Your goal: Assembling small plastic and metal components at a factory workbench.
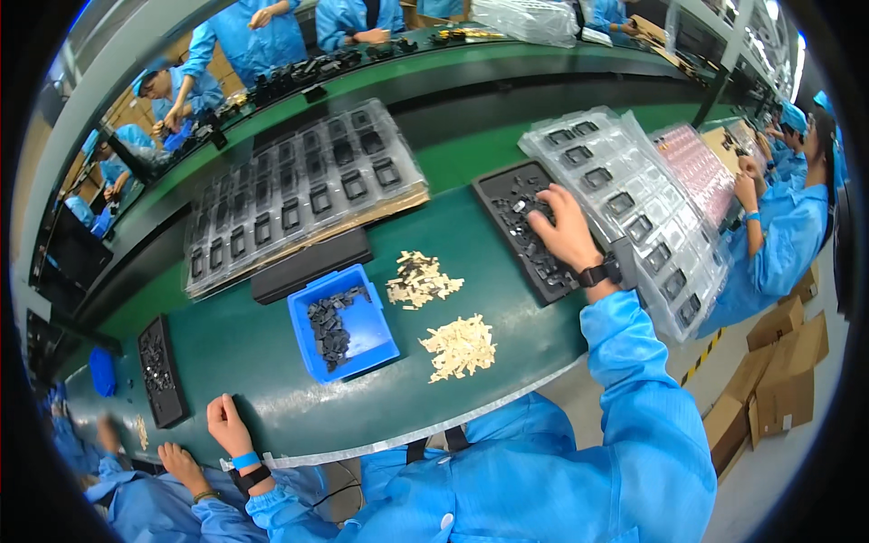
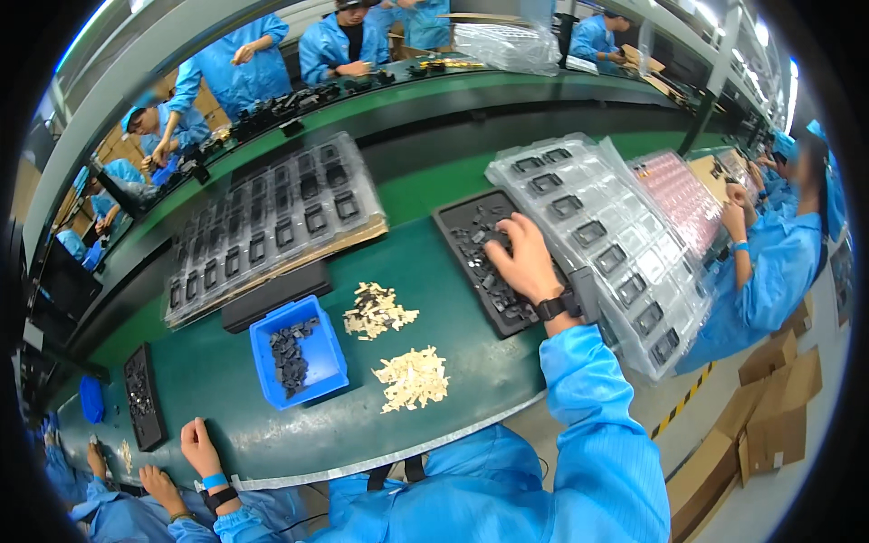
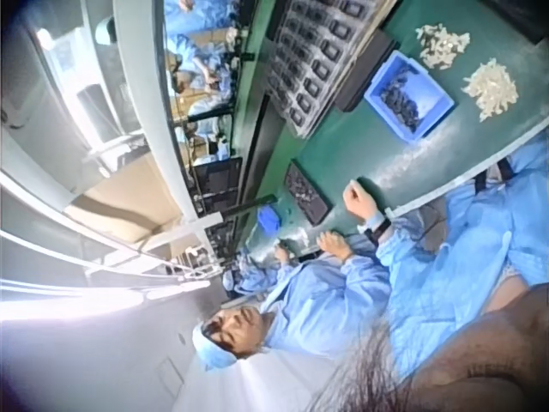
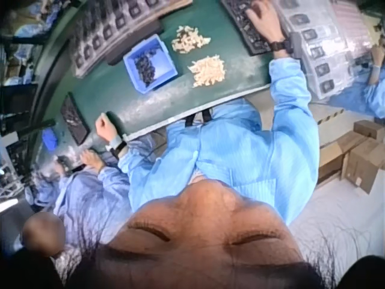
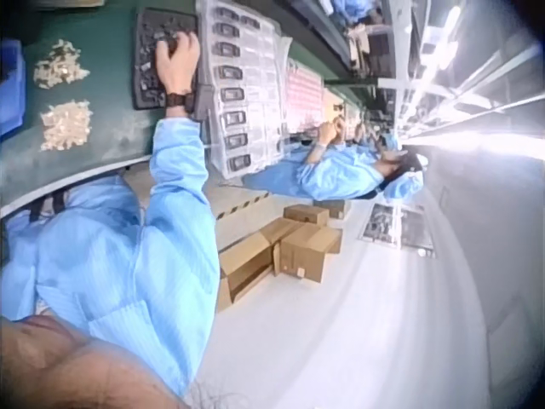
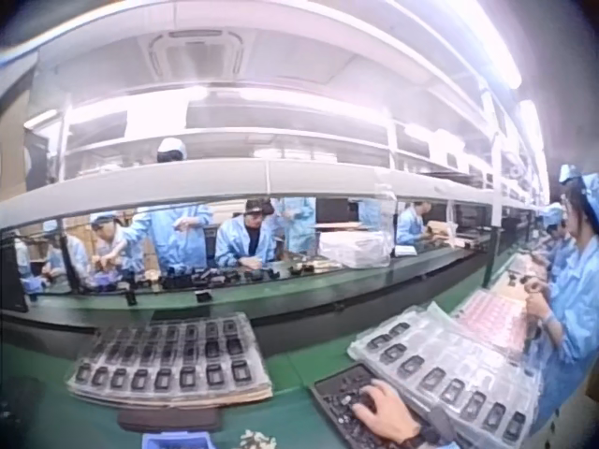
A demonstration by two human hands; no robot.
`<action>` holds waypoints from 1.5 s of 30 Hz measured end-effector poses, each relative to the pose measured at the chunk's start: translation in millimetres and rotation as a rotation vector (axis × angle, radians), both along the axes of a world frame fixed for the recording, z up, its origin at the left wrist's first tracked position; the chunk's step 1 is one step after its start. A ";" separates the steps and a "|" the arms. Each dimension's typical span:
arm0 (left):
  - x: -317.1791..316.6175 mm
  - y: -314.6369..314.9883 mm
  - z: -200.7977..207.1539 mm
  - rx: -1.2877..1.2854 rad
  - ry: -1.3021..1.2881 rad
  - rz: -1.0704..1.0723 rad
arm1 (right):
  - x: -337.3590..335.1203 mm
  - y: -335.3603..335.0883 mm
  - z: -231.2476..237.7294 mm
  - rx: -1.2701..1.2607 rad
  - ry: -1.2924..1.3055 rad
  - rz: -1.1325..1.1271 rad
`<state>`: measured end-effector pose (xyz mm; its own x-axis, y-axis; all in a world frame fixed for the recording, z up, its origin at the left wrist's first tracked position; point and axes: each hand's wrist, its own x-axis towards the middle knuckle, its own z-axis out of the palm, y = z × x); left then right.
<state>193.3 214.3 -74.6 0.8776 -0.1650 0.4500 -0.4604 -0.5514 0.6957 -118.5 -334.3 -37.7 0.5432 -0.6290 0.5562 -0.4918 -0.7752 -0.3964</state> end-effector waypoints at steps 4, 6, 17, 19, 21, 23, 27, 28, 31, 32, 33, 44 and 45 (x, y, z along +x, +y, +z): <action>-0.6 -12.7 7.4 0.037 0.000 -0.006 | 23.3 1.5 2.7 0.047 0.221 -0.053; -0.4 -3.0 7.2 0.055 0.009 0.028 | 36.8 3.0 1.8 -0.019 0.213 -0.080; -1.3 -21.0 7.8 0.043 -0.088 0.136 | 10.1 -34.5 -18.0 -0.086 0.238 0.117; -8.4 -12.2 7.4 -0.020 -0.098 0.105 | 10.2 -69.4 -46.0 -0.153 0.223 0.181; -4.9 -11.0 -2.8 -0.078 -0.009 0.124 | 20.9 -57.0 -35.4 -0.083 0.325 0.166; -12.9 -6.0 1.9 -0.108 0.028 0.144 | 27.1 -65.9 -41.5 -0.063 0.313 0.157; -18.9 -6.3 6.3 -0.103 0.015 0.157 | 27.1 -68.1 -43.9 -0.079 0.264 0.181; -17.9 -7.6 5.7 -0.099 -0.006 0.157 | 22.6 -70.3 -45.0 -0.039 0.229 0.183; -4.0 -5.4 -10.9 -0.050 -0.160 0.141 | 4.1 -78.2 -41.2 -0.042 0.217 0.196; -10.4 -14.0 0.4 -0.050 -0.084 0.167 | -0.3 -70.5 -50.0 -0.065 0.038 0.181; -9.9 -20.2 6.1 0.033 -0.093 0.155 | -0.4 -33.8 -21.1 -0.030 0.041 0.152; 20.3 33.6 -16.5 -0.064 0.070 0.052 | -23.1 -8.5 32.3 0.475 -0.376 0.051; 24.9 33.2 -24.7 -0.115 0.091 0.034 | -29.3 -8.3 19.4 0.425 -0.291 -0.020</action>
<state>218.2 247.5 -99.3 0.9198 -0.0860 0.3829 -0.3751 -0.4797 0.7932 -147.8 -342.6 -18.3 0.3896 -0.8411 0.3752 -0.3274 -0.5073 -0.7971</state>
